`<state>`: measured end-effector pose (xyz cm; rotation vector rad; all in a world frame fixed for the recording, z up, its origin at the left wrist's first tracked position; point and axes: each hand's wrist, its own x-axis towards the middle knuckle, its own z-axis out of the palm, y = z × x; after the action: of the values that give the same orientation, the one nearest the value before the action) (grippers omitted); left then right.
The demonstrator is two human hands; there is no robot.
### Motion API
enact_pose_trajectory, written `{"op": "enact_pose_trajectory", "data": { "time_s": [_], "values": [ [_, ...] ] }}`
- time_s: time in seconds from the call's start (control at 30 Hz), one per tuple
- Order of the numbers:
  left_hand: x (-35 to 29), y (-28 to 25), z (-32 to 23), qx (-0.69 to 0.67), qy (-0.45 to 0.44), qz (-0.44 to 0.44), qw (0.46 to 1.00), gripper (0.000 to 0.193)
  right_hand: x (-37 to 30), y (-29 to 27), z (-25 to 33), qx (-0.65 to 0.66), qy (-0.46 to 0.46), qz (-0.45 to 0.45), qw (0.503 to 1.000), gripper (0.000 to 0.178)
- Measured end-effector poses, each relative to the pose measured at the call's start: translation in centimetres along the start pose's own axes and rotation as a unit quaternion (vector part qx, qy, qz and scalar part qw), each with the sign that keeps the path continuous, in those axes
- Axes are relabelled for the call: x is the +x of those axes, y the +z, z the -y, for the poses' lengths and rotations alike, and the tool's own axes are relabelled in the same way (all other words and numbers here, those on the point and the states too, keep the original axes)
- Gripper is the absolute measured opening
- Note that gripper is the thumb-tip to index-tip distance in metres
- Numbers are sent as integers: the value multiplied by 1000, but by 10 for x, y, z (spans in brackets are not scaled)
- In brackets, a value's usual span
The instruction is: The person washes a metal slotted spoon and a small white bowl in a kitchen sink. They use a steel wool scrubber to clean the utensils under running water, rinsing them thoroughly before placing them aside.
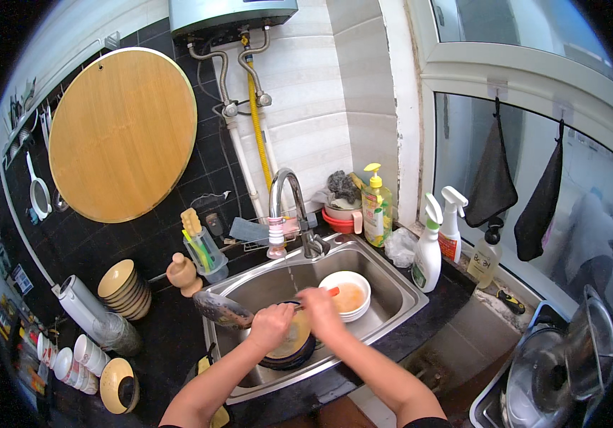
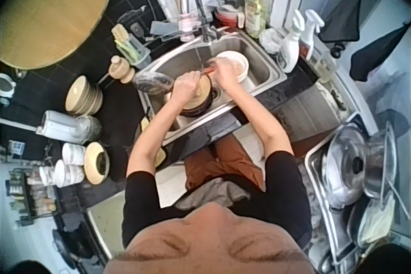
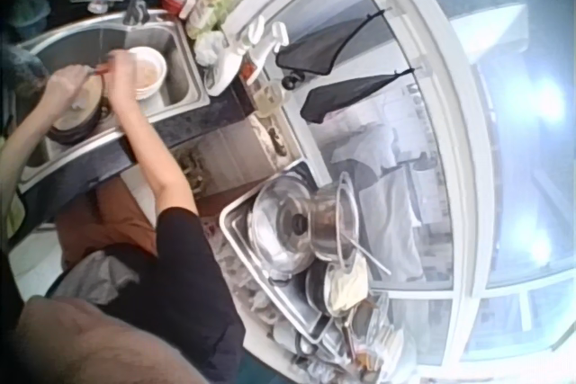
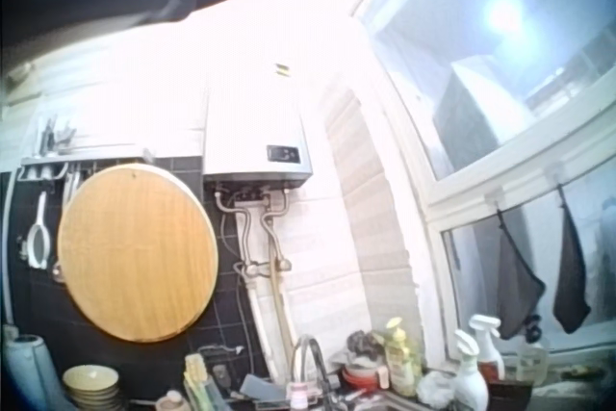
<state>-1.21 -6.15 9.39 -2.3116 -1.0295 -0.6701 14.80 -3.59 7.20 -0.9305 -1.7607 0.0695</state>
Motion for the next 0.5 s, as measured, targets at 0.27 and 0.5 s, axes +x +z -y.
{"op": "enact_pose_trajectory", "data": {
  "time_s": [0.27, 0.5],
  "values": [
    [-10, -4, 11, -97, -44, -19, 994, 16, 5, -32, -13, -119, -30, 62, 990, 30],
    [-18, -4, 26, -154, -45, -56, 985, 16, 3, -29, -29, -95, -101, 177, 974, 34]
  ]
}}
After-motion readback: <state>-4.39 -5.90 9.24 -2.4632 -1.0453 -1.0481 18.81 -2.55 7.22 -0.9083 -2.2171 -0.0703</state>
